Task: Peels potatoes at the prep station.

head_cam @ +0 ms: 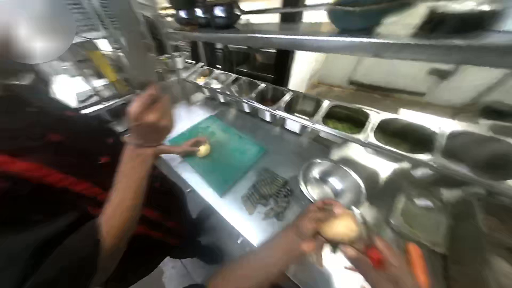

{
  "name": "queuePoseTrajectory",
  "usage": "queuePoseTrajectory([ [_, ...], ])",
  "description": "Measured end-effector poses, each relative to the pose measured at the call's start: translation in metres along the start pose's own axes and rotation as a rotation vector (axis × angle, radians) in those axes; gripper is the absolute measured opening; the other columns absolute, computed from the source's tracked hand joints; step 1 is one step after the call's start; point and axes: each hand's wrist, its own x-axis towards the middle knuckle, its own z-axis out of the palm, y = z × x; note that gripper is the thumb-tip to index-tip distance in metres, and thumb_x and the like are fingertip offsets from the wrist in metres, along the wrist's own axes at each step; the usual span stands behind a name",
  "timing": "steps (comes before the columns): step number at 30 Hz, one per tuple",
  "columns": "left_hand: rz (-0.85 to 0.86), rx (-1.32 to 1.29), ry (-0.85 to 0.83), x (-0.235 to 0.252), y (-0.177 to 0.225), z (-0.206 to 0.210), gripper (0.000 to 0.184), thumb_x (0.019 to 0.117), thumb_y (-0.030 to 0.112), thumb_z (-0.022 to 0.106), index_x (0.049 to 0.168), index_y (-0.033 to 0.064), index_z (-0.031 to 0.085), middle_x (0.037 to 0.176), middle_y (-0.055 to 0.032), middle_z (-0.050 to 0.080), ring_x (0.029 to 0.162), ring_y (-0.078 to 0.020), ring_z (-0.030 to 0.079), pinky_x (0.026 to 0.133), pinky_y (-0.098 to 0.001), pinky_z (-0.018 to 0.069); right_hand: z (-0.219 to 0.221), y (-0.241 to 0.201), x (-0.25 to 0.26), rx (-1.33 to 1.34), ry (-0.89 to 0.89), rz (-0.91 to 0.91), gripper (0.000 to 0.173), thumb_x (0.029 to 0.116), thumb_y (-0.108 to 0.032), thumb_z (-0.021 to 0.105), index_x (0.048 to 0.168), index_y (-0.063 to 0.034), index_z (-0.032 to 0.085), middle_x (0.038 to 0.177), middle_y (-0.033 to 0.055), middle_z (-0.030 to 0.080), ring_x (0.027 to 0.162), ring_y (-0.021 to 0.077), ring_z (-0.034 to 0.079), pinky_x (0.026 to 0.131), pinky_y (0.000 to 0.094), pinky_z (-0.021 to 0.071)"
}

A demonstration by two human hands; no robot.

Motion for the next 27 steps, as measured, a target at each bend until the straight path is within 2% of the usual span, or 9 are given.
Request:
queuePoseTrajectory([
  [3,-0.03,-0.017,0.015,-0.004,0.018,-0.013,0.037,0.0971,0.031,0.057,0.129,0.0129,0.061,0.103,-0.0094,0.07,0.088,-0.0189,0.069,0.079,-0.0367,0.0591,0.021,-0.003,0.027,-0.047,0.021,0.07,0.062,0.0711,-0.06,0.086,0.107,-0.0119,0.068,0.083,-0.0054,0.065,0.068,0.0067,0.059,0.061,0.0303,0.0541],
  [5,-0.043,-0.064,0.051,-0.006,0.025,-0.016,0.039,0.1009,0.037,0.051,0.125,0.0081,0.063,0.103,-0.0143,0.07,0.09,-0.0226,0.069,0.08,-0.0394,0.0595,0.027,-0.006,0.042,-0.04,-0.023,0.112,0.073,0.0645,-0.064,0.089,0.113,-0.0135,0.068,0.087,-0.0049,0.068,0.075,0.0086,0.063,0.07,0.0334,0.0579],
  [8,-0.056,-0.056,0.133,-0.007,0.033,-0.011,0.039,0.1034,0.036,0.045,0.116,0.0046,0.064,0.097,-0.0146,0.07,0.084,-0.0214,0.069,0.076,-0.0371,0.0596,0.033,-0.013,0.05,-0.083,-0.042,0.155,0.073,0.059,-0.065,0.09,0.107,-0.015,0.066,0.079,-0.0066,0.061,0.068,0.0073,0.057,0.065,0.0322,0.0533],
  [11,-0.092,-0.133,0.236,-0.005,0.035,-0.004,0.04,0.1054,0.033,0.039,0.109,0.0018,0.064,0.09,-0.0164,0.069,0.077,-0.0225,0.069,0.068,-0.0363,0.0598,0.035,-0.014,0.048,-0.242,0.01,0.06,0.065,0.0689,-0.07,0.081,0.096,-0.0133,0.066,0.07,-0.0055,0.056,0.06,0.0085,0.053,0.057,0.0331,0.049],
  [15,-0.105,-0.25,0.407,0.0,0.033,0.01,0.044,0.1074,0.032,0.032,0.106,0.0022,0.064,0.086,-0.0161,0.068,0.071,-0.0237,0.068,0.061,-0.0367,0.0577,0.041,-0.007,0.041,-0.552,0.193,-0.191,0.068,0.085,-0.076,0.06,0.092,-0.0092,0.068,0.064,0.003,0.06,0.055,0.0192,0.06,0.05,0.0436,0.0526],
  [20,-0.075,-0.417,0.688,0.008,0.023,0.04,0.038,0.1069,0.035,0.035,0.102,0.0044,0.057,0.076,-0.0126,0.062,0.059,-0.021,0.063,0.049,-0.034,0.0536,0.045,0.004,0.038,-0.93,0.376,-0.451,0.059,0.1028,-0.06,0.038,0.083,-0.0162,0.071,0.069,0.0044,0.068,0.056,0.0222,0.068,0.044,0.0429,0.0532],
  [22,-0.112,-0.368,0.619,0.004,0.02,0.039,0.041,0.1091,0.04,0.033,0.107,0.0052,0.056,0.081,-0.0128,0.064,0.066,-0.0221,0.065,0.056,-0.0364,0.0567,0.037,0.004,0.041,-0.839,0.346,-0.373,0.058,0.1033,-0.059,0.038,0.08,-0.0148,0.068,0.065,0.0041,0.066,0.055,0.022,0.067,0.045,0.0444,0.0532],
  [25,-0.22,-0.226,0.238,-0.002,0.024,0.012,0.048,0.1103,0.042,0.034,0.116,0.0003,0.058,0.096,-0.0174,0.069,0.081,-0.0254,0.07,0.074,-0.039,0.0612,0.013,-0.012,0.045,-0.351,0.058,-0.018,0.058,0.1027,-0.062,0.041,0.091,-0.0118,0.067,0.07,0.0019,0.061,0.066,0.0173,0.064,0.061,0.044,0.0542],
  [27,-0.202,-0.157,0.14,-0.001,0.025,0.0,0.044,0.1083,0.039,0.04,0.117,0.0008,0.058,0.097,-0.0174,0.069,0.08,-0.0237,0.071,0.072,-0.0359,0.0619,0.008,-0.019,0.047,-0.133,-0.076,0.122,0.053,0.0966,-0.064,0.055,0.1,-0.0121,0.068,0.078,-0.0007,0.063,0.072,0.0128,0.063,0.069,0.0394,0.0555],
])
